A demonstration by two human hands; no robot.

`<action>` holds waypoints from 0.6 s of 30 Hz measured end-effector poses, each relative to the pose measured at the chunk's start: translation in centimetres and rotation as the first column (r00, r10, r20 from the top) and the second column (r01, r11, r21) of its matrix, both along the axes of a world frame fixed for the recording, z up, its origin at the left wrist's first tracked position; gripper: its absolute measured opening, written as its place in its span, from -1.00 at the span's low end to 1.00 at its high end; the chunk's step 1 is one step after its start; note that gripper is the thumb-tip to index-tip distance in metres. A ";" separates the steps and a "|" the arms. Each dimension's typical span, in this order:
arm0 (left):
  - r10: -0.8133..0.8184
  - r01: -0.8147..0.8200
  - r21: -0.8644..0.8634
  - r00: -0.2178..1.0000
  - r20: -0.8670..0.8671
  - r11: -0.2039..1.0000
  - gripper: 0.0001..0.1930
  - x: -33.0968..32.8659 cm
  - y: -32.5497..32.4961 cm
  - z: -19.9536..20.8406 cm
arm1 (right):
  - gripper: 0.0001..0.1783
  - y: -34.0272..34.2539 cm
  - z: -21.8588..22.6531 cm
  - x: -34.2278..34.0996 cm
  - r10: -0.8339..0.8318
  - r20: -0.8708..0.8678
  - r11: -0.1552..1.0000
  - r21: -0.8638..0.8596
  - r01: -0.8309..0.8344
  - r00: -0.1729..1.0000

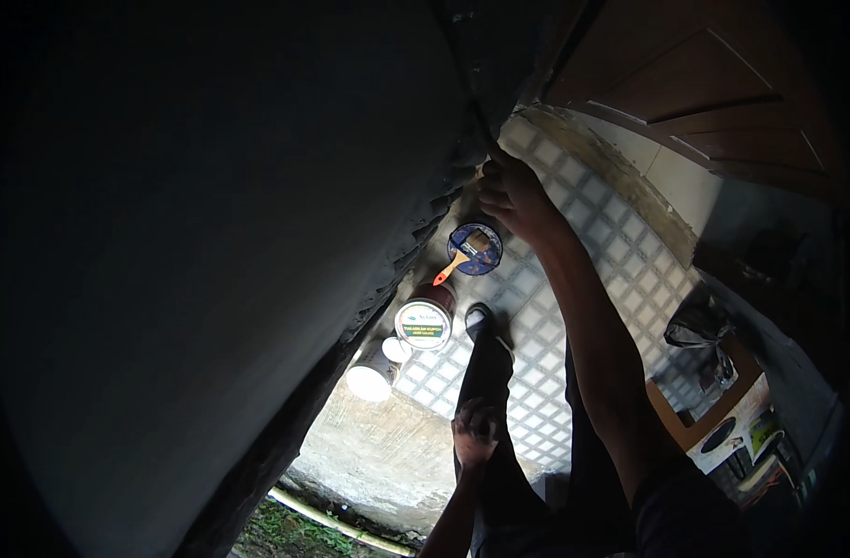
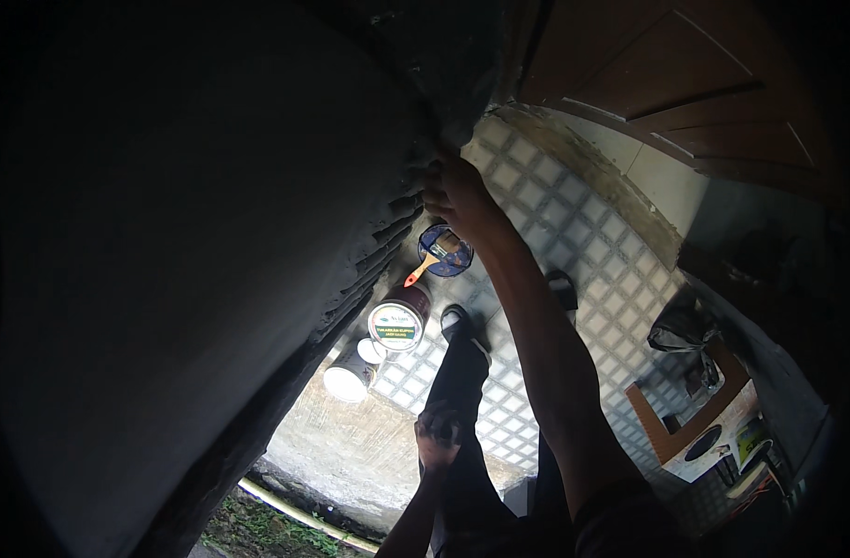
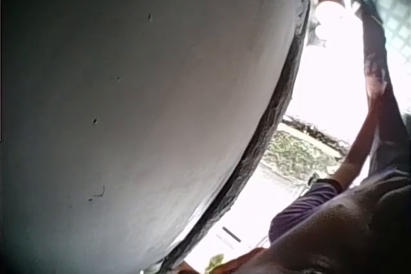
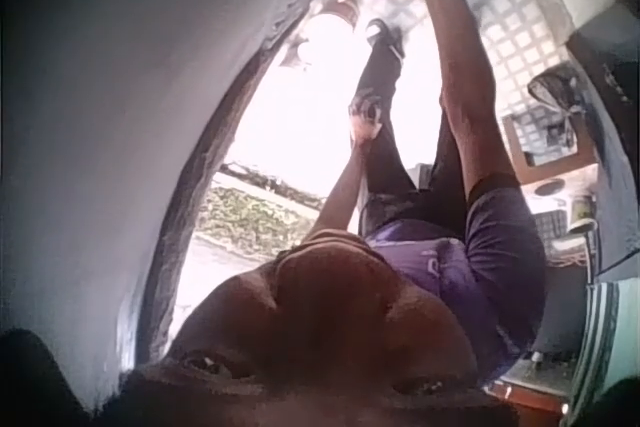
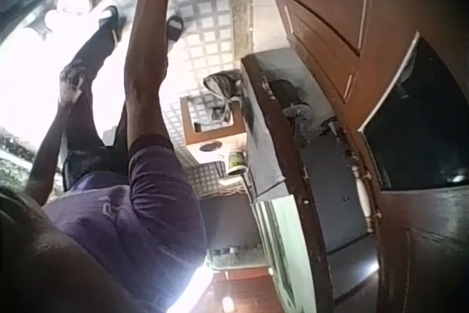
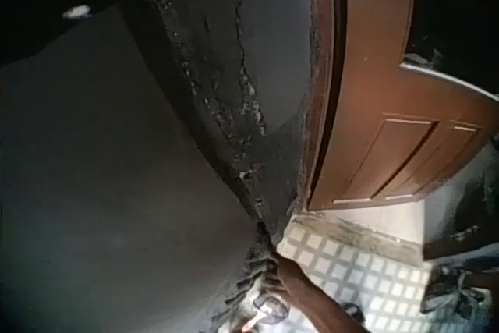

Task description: Apply black paint to a wall using a brush.

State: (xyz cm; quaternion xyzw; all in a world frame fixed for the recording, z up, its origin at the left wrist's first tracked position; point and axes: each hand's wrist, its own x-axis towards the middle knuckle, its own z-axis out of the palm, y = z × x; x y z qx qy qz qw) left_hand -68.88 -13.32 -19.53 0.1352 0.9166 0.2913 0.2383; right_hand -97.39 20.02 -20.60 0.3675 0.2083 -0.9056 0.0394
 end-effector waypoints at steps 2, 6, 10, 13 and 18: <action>0.010 -0.010 0.024 1.000 0.004 1.000 -0.74 0.1 0.8 0.1 | -0.54 -1.0 1.5 2.3 0.019 -0.031 0.999 0.044 -0.018 0.999; 0.003 -0.003 -0.011 1.000 0.022 1.000 -0.74 0.2 0.6 0.6 | -0.51 -2.7 0.3 3.4 -0.002 0.122 0.996 -0.088 0.013 0.993; -0.014 0.014 0.009 1.000 0.025 1.000 -0.72 0.2 1.5 0.1 | -0.56 -0.8 -3.0 1.3 -0.036 0.077 0.978 -0.201 0.051 0.996; -0.011 0.011 0.007 1.000 0.021 1.000 -0.71 -0.1 1.2 0.0 | -0.52 0.7 -1.8 -1.8 -0.088 0.046 0.983 -0.155 0.094 0.995; 0.016 -0.016 0.013 1.000 -0.016 1.000 -0.71 -0.4 0.4 -0.3 | -0.50 -3.6 0.9 1.9 0.035 0.063 0.986 0.158 -0.045 0.997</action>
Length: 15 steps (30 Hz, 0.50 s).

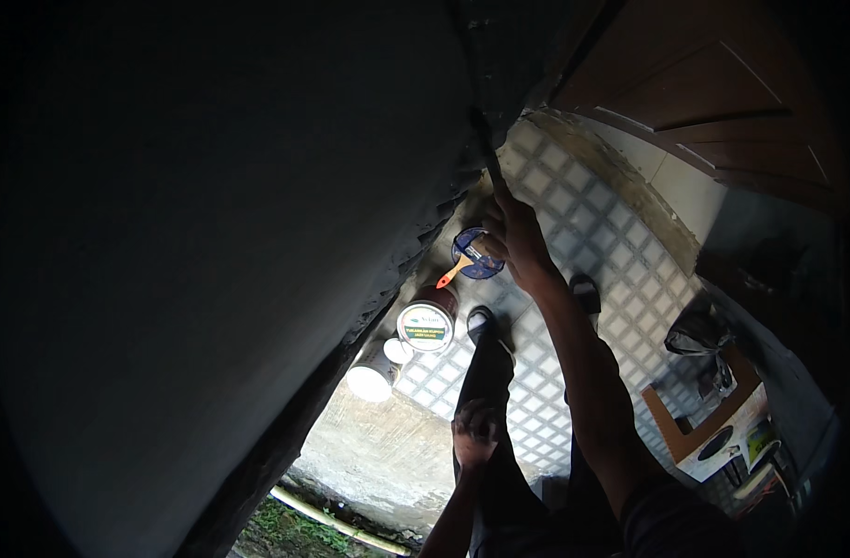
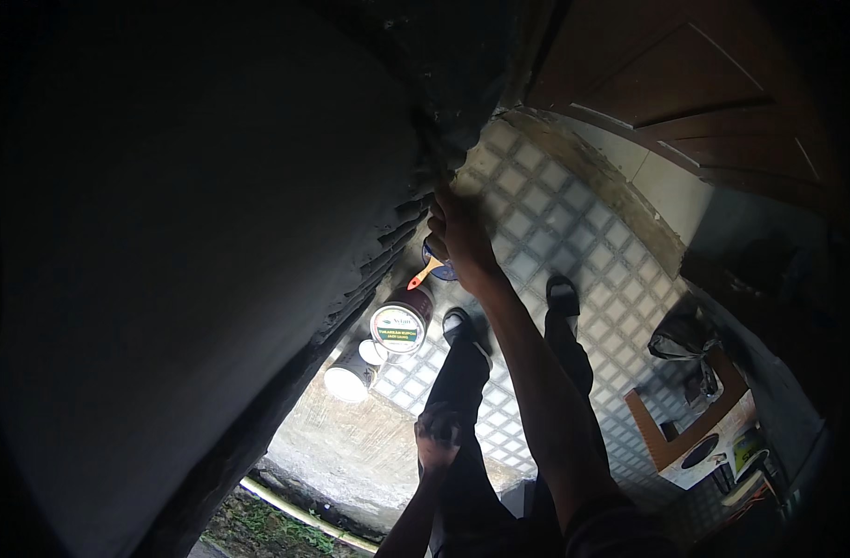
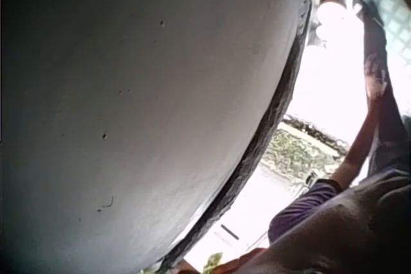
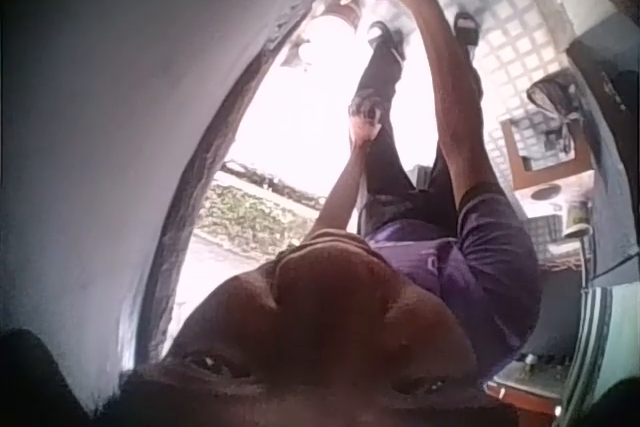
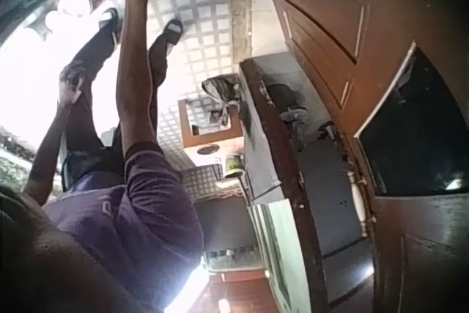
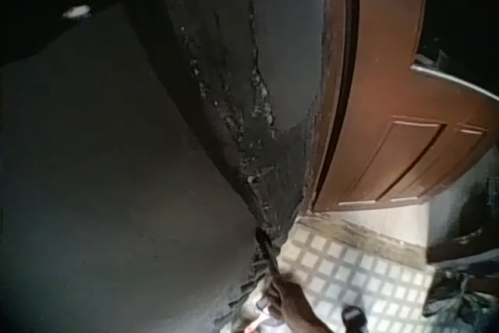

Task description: Apply black paint to a wall using a brush.

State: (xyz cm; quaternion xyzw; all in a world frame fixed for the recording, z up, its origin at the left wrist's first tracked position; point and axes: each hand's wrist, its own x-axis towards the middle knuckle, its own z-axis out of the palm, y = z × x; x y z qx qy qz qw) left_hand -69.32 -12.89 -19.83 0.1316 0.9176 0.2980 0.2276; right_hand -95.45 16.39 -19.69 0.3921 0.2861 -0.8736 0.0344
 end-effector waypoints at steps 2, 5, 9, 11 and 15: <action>0.004 -0.004 0.017 1.000 0.005 1.000 -0.70 -0.5 0.8 0.5 | -0.47 -1.1 -0.3 2.0 0.038 0.257 0.997 0.053 -0.053 0.966; -0.006 0.006 0.021 1.000 -0.003 1.000 -0.70 -0.8 1.6 0.4 | -0.42 -2.2 -8.1 3.1 -0.014 0.363 0.648 0.713 -0.268 0.932; -0.019 0.019 0.047 1.000 -0.002 0.999 -0.72 -0.7 1.5 0.2 | -0.42 -0.2 -7.4 -0.1 0.074 0.314 0.555 0.776 -0.301 0.947; -0.018 0.020 0.055 1.000 -0.021 0.998 -0.73 -0.6 1.9 0.1 | -0.50 -1.6 -9.3 -0.4 0.211 0.384 0.446 0.780 -0.438 0.899; -0.028 0.029 0.026 0.999 -0.018 0.999 -0.73 -0.9 0.3 0.2 | -0.54 -6.8 -8.4 4.9 0.648 0.464 -0.012 0.799 -0.601 0.604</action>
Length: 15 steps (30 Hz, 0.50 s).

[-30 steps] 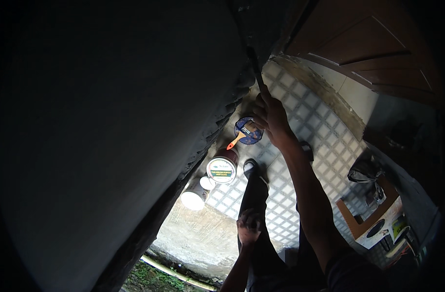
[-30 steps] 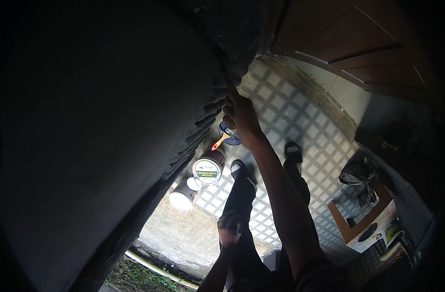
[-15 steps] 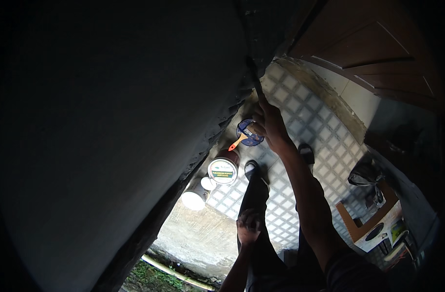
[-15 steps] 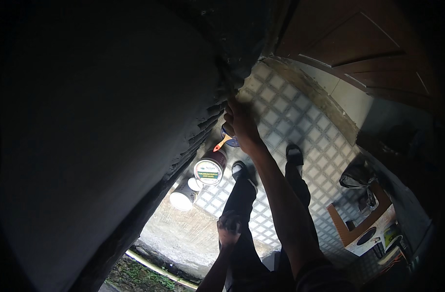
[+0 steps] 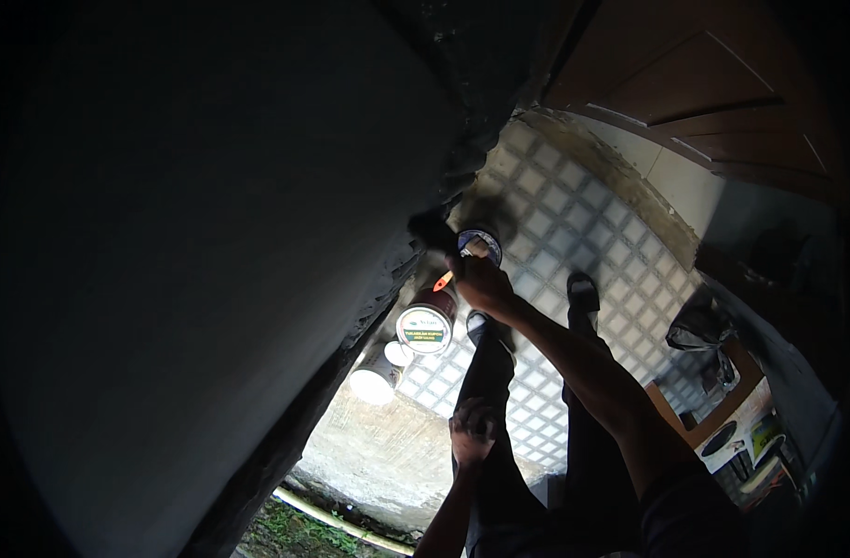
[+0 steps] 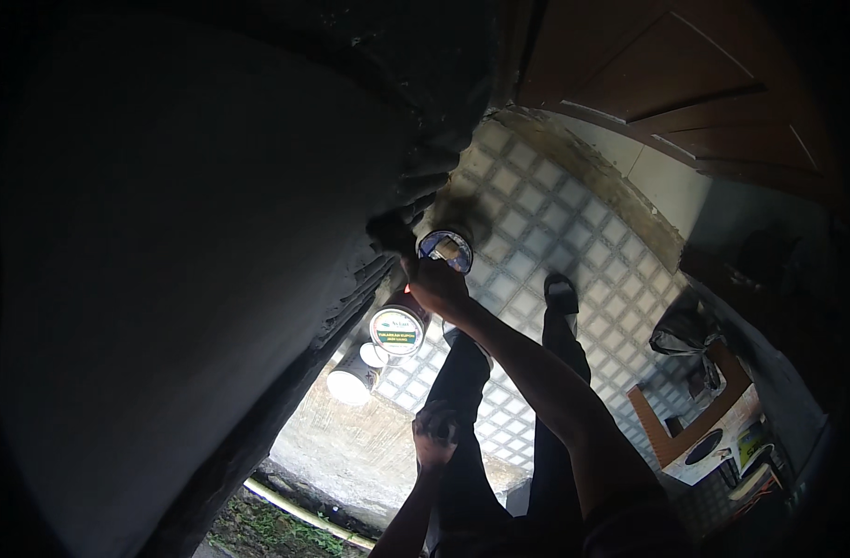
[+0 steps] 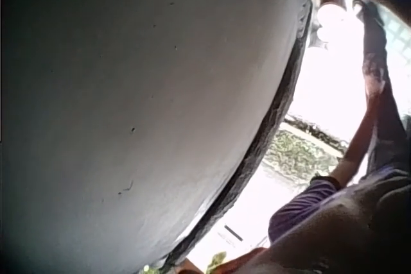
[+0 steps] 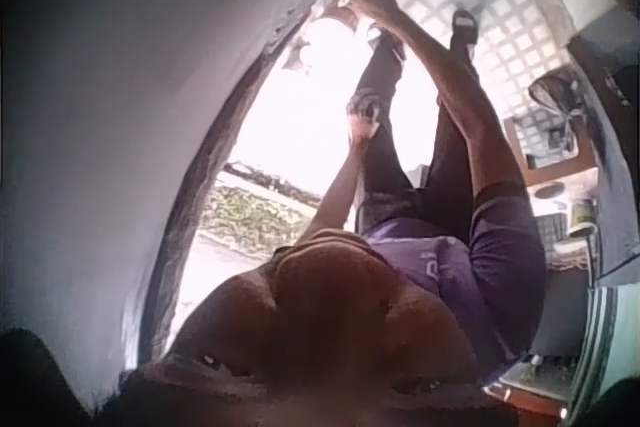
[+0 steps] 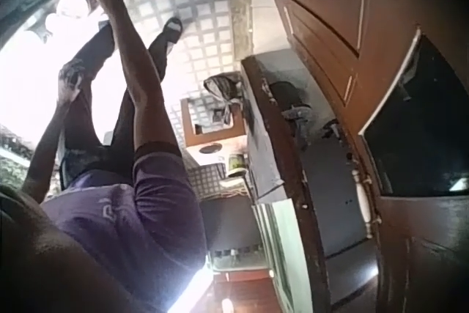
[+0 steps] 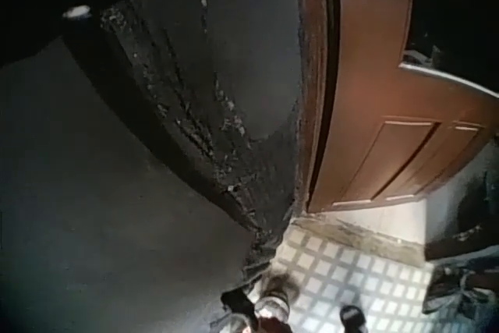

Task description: Apply black paint to a wall using a brush.

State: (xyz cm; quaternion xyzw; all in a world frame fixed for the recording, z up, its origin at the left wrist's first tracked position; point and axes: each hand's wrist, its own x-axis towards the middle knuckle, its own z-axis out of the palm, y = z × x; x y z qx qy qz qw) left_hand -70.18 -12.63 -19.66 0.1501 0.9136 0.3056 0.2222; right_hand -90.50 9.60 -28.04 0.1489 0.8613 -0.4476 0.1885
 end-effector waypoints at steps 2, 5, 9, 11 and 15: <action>-0.025 0.026 -0.073 1.000 0.013 0.997 -0.72 -0.2 0.4 0.5 | -0.46 -0.5 1.6 2.3 0.131 0.228 0.983 -0.153 -0.097 0.965; -0.081 0.081 -0.018 0.996 0.024 0.997 -0.65 0.3 2.2 0.4 | -0.33 1.0 -0.8 2.2 0.010 0.322 0.977 -0.206 0.059 0.947; -0.070 0.076 -0.071 0.994 0.080 0.995 -0.74 0.4 0.9 0.5 | -0.29 7.6 -4.3 -3.0 -0.319 0.055 0.935 -0.148 0.324 0.946; -0.075 0.077 -0.038 0.995 0.071 0.996 -0.73 0.7 1.6 0.4 | -0.33 13.3 -0.5 -4.0 -0.518 0.138 0.834 -0.139 0.534 0.844; -0.079 0.082 -0.045 0.996 0.047 0.996 -0.72 1.6 2.2 0.6 | -0.75 14.4 0.9 -4.3 -0.474 -0.371 0.812 0.166 0.560 0.798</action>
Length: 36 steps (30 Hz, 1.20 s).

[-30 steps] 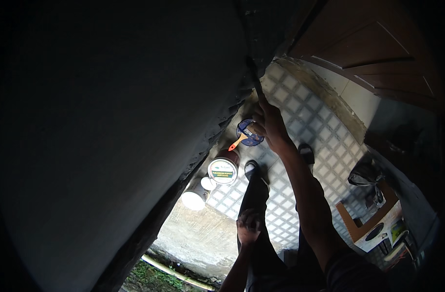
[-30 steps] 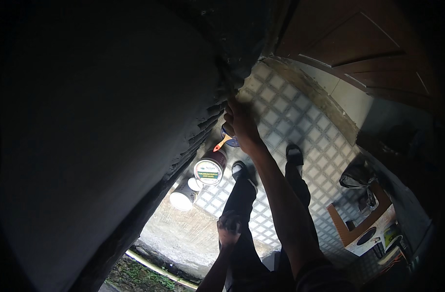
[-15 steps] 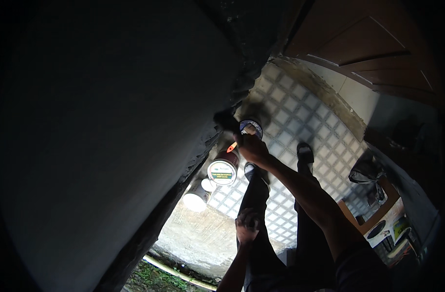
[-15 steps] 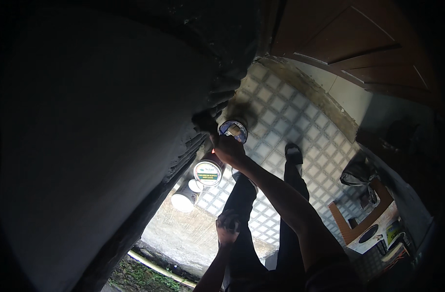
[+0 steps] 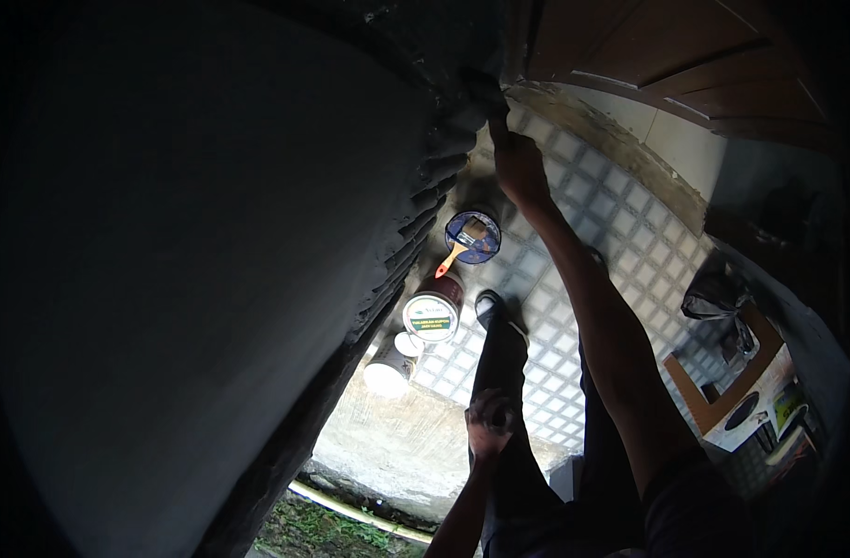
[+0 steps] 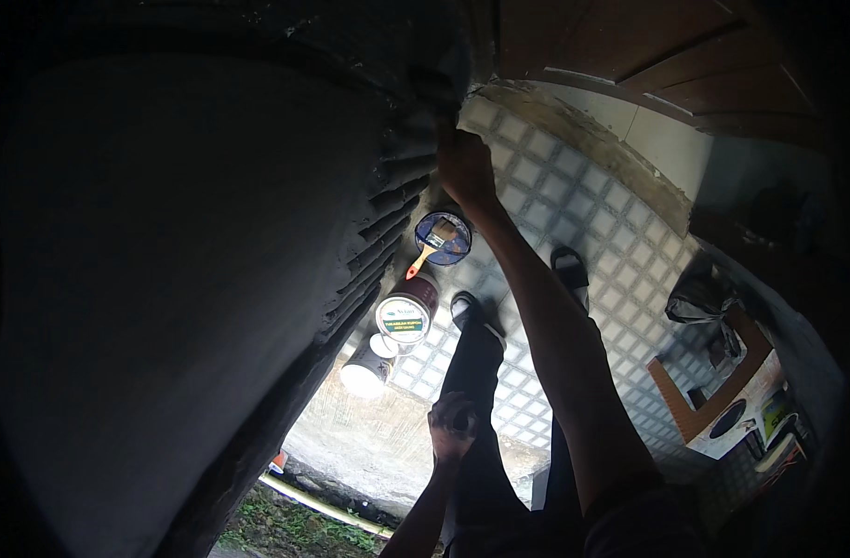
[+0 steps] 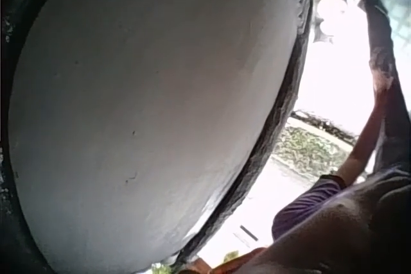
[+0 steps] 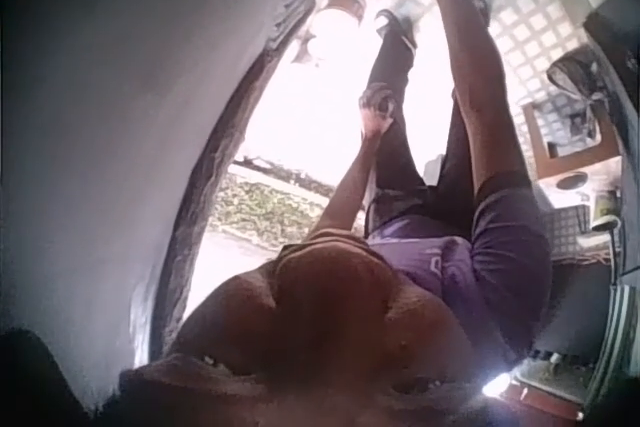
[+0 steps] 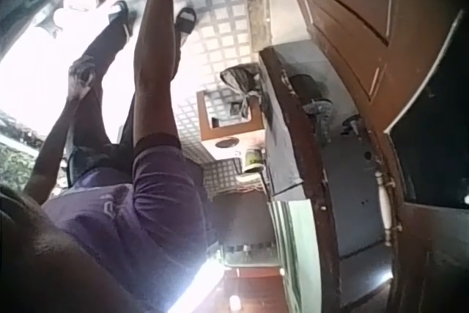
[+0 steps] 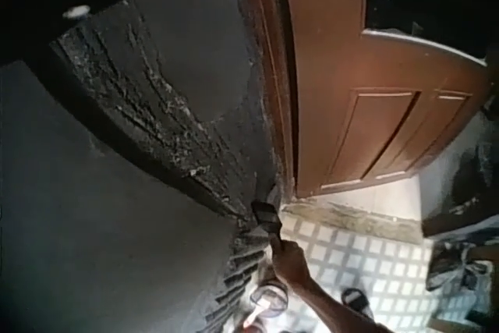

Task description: Apply black paint to a wall using a brush.

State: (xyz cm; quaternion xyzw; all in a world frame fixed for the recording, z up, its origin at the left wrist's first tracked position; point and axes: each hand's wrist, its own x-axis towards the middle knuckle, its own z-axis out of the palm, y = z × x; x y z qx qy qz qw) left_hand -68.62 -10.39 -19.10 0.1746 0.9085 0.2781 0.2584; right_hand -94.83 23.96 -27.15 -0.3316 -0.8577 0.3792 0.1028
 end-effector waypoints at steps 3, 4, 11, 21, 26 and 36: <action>0.018 -0.020 0.039 0.999 0.042 0.999 -0.71 0.2 -0.3 -0.2 | -0.78 -7.8 -2.5 -0.2 0.168 0.094 0.982 -0.097 -0.159 0.981; 0.019 -0.021 0.044 0.999 0.041 0.999 -0.71 0.3 -0.2 -0.2 | -0.74 -11.8 -2.3 0.9 0.199 0.171 0.973 -0.152 -0.173 0.965; -0.001 0.005 -0.035 0.994 0.112 0.999 -0.79 1.7 0.1 -0.4 | -0.59 -19.3 -5.8 8.3 0.500 0.253 0.786 -0.533 -0.312 0.828; -0.017 0.024 -0.079 0.996 0.088 0.997 -0.81 1.4 -2.0 0.1 | -0.63 -4.2 2.8 -0.3 -0.253 0.293 0.144 -0.931 0.335 0.922; -0.015 0.020 -0.078 0.998 0.061 0.997 -0.80 2.0 -1.7 0.2 | -0.59 -2.4 5.6 -4.1 -0.311 0.261 0.024 -0.959 0.282 0.914; 0.174 -0.164 -0.092 0.978 0.117 0.982 -0.53 5.0 -1.5 1.6 | -0.46 -8.2 8.5 12.4 -0.172 0.138 0.483 -0.851 0.206 0.975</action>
